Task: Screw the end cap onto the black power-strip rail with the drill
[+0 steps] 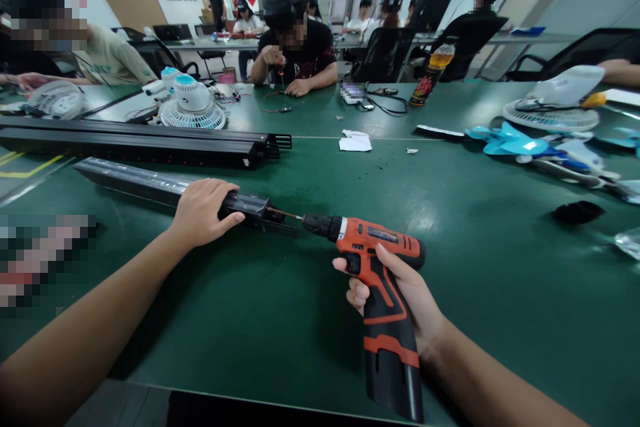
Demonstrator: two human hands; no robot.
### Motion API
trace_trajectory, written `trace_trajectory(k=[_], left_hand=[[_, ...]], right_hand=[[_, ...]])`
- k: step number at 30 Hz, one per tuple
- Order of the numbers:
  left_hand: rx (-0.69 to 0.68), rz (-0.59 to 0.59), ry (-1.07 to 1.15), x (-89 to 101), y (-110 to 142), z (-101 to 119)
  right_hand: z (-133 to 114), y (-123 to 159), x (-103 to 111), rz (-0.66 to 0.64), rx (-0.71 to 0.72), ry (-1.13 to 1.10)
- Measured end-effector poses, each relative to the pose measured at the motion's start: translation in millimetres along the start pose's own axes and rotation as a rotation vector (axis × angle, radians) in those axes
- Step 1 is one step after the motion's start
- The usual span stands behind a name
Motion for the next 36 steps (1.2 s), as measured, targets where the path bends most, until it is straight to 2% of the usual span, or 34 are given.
trace_trajectory(k=[36], left_hand=[[0.009,-0.012,0.033,-0.5,0.1,-3.3]], right_hand=[[-0.3,-0.3,-4.4,-0.053,0.005,-0.009]])
Point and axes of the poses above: each hand's wrist, its own y-axis away from the middle knuckle, its own x-axis out of the back of the hand, z = x × y, the point moved 4 cm from there along -y, towards the middle knuckle, and after that the axes turned 15 degrees about y, right-handed, at the moved point
